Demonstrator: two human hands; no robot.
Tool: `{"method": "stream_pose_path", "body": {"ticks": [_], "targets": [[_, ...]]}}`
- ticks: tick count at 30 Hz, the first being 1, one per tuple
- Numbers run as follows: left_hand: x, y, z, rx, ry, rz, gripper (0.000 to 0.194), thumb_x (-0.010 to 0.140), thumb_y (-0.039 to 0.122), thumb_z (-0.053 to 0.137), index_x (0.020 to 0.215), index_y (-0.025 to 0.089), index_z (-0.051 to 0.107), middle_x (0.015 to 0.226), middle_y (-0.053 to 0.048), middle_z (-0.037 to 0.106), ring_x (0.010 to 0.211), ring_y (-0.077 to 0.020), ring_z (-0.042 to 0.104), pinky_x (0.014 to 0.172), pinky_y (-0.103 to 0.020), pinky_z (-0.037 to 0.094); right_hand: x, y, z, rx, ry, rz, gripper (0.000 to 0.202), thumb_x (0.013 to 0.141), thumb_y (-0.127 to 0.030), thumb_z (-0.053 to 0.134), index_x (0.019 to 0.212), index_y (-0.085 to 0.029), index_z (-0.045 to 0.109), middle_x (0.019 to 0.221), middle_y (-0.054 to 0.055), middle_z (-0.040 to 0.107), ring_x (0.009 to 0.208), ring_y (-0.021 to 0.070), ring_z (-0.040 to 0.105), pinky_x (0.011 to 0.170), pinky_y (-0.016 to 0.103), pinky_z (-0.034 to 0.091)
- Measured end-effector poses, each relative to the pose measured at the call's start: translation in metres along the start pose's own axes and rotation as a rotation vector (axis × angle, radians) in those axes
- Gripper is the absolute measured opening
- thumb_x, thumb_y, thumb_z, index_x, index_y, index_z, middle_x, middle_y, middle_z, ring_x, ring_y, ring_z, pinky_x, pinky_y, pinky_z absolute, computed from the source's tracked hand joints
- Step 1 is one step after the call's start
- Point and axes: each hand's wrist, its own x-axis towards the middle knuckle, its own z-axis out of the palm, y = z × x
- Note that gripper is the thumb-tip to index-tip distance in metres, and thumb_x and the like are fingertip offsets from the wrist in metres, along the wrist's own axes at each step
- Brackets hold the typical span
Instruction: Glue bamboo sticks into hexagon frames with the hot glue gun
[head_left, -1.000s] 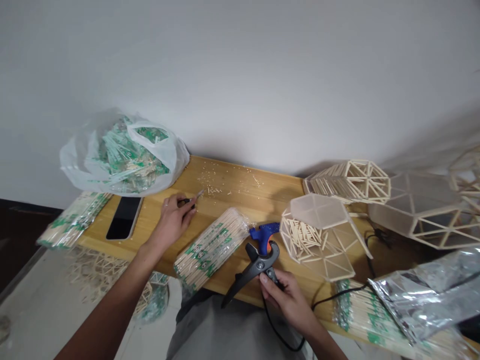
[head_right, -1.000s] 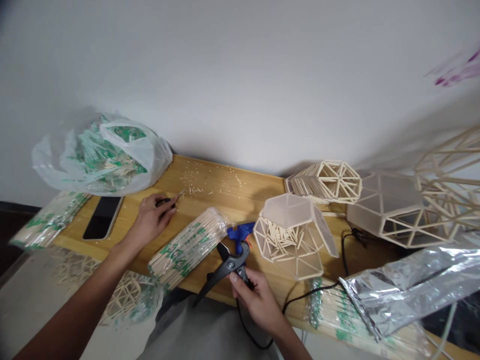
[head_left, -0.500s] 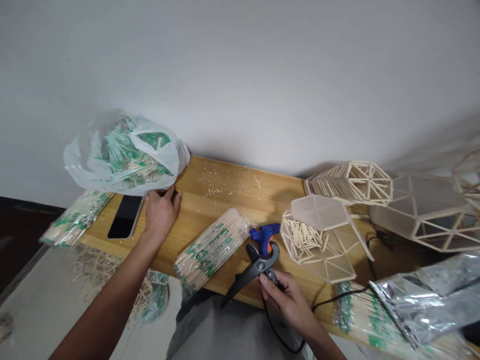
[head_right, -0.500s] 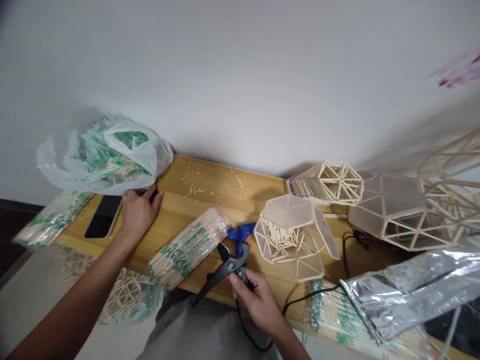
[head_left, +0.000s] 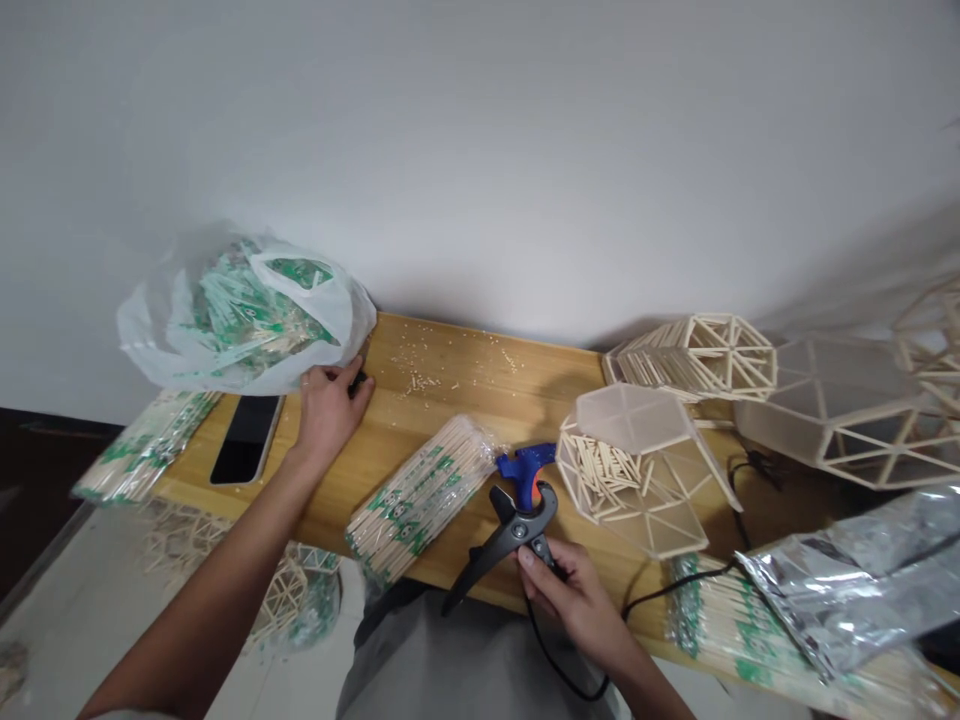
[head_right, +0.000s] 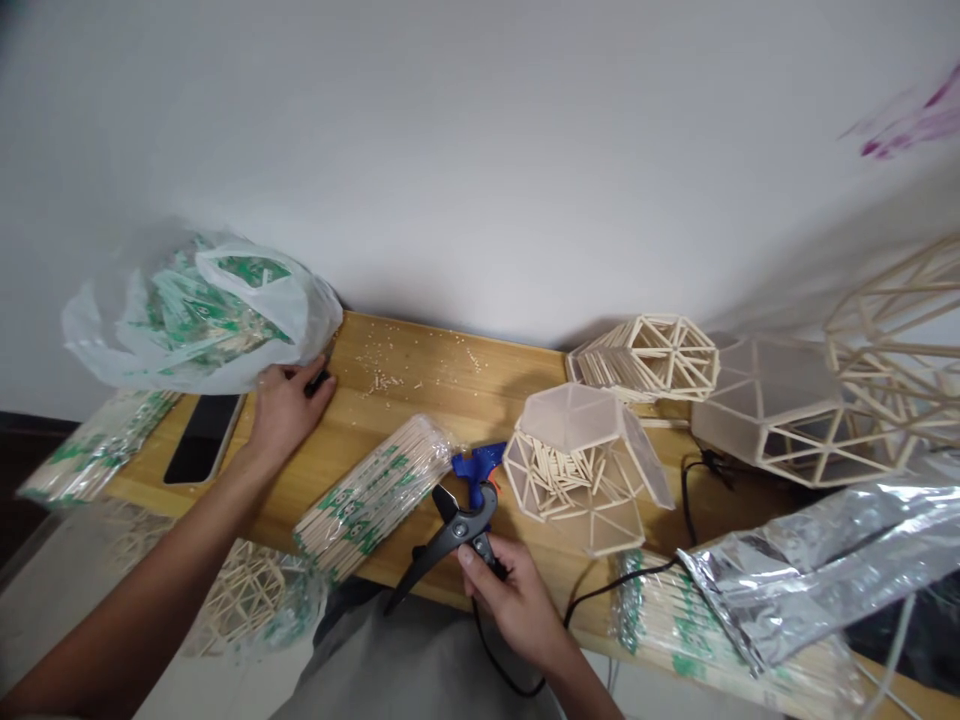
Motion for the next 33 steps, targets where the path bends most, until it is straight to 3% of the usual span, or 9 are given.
{"method": "stream_pose_path", "body": {"ticks": [6,14,21,29,33], "targets": [[0.024,0.002,0.003,0.065,0.027,-0.067,0.051,0.1,0.045,0.052,0.136,0.015,0.074,0.107,-0.021,0.063,0.115,-0.041,0.055,0.104,-0.055,0.042,-0.002,0.004,-0.003,0.016,0.001,0.003,0.065,0.091,-0.081,0.063,0.067,-0.021,0.054,0.056,-0.005,0.04,0.05,0.0094,0.032,0.05,0.026,0.023],[0.029,-0.003,0.01,0.034,0.001,-0.013,0.05,0.101,0.041,0.051,0.133,0.013,0.076,0.107,-0.021,0.066,0.116,-0.0396,0.058,0.106,-0.054,0.043,0.0,0.005,-0.002,-0.004,0.004,0.006,0.065,0.091,-0.082,0.062,0.071,-0.02,0.057,0.061,-0.003,0.045,0.053,0.0105,0.035,0.05,0.027,0.024],[0.019,-0.015,0.012,-0.177,-0.053,0.188,0.044,0.1,0.042,0.053,0.128,0.018,0.078,0.128,-0.018,0.065,0.125,-0.0328,0.059,0.114,-0.048,0.044,-0.002,0.005,0.0,0.004,0.003,-0.02,0.065,0.093,-0.079,0.063,0.067,-0.021,0.052,0.058,-0.004,0.042,0.053,0.01,0.034,0.051,0.027,0.024],[0.043,0.01,0.017,-0.044,0.014,-0.073,0.05,0.099,0.038,0.054,0.135,0.01,0.074,0.113,-0.024,0.065,0.122,-0.0406,0.055,0.111,-0.058,0.041,-0.003,0.002,0.001,0.011,0.009,-0.025,0.065,0.093,-0.08,0.062,0.067,-0.021,0.054,0.057,-0.005,0.04,0.052,0.0095,0.032,0.051,0.027,0.024],[0.046,0.012,0.024,-0.088,-0.006,0.005,0.045,0.098,0.034,0.052,0.129,0.012,0.077,0.111,-0.022,0.066,0.12,-0.0403,0.057,0.11,-0.06,0.043,-0.002,0.002,0.0,0.013,0.015,-0.012,0.066,0.091,-0.082,0.063,0.068,-0.02,0.055,0.059,-0.005,0.043,0.052,0.0093,0.032,0.051,0.026,0.024]]}}
